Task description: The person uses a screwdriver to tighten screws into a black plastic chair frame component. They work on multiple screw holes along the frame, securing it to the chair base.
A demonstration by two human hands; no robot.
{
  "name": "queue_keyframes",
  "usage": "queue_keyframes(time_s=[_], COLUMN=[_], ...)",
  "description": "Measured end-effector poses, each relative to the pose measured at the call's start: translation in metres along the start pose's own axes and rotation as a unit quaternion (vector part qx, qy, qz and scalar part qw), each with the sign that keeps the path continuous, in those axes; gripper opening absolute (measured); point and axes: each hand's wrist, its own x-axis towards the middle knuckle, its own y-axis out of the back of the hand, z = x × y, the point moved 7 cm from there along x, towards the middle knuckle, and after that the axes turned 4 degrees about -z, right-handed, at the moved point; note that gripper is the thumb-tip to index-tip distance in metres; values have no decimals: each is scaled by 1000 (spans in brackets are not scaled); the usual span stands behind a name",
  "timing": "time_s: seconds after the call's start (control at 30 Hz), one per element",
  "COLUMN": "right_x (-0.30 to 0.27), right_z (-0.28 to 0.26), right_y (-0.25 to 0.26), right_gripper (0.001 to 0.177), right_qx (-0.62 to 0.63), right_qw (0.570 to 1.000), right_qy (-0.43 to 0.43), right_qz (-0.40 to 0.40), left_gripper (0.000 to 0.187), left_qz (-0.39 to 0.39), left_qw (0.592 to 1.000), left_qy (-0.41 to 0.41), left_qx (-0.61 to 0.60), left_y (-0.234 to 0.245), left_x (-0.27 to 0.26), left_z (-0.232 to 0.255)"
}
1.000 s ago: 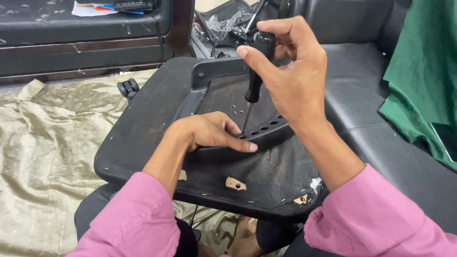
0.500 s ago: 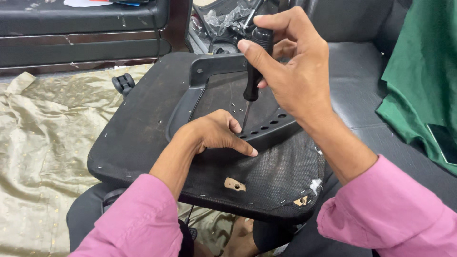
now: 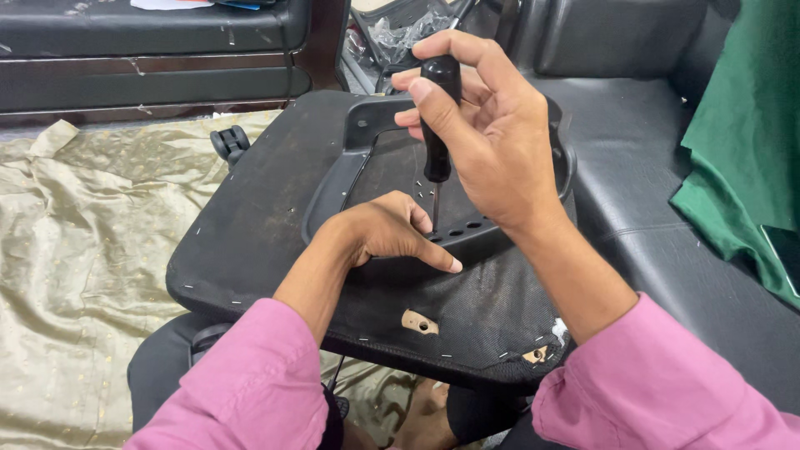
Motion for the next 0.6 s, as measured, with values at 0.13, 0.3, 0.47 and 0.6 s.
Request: queue_keyframes(time_s=[0.13, 0.3, 0.47, 0.6], right_x=[-1, -9, -14, 0], right_z=[1, -6, -27, -35], right_y=[12, 34, 29, 23], right_gripper=[26, 22, 40, 35], right_qx=[-19, -80, -427, -463], right_qw=[998, 990, 873, 853], right_qy=[15, 55, 162, 155], right_qz=[62, 105, 171, 182], left_gripper=[41, 20, 20, 23], left_qz=[-104, -111, -97, -100], left_qw=[977, 962, 969, 967], left_qy=[-62, -39, -46, -43], left_qx=[-175, -246, -224, -228], left_y=[-2, 5, 2, 4], left_x=[8, 23, 28, 20], left_z=[-7, -25, -22, -22])
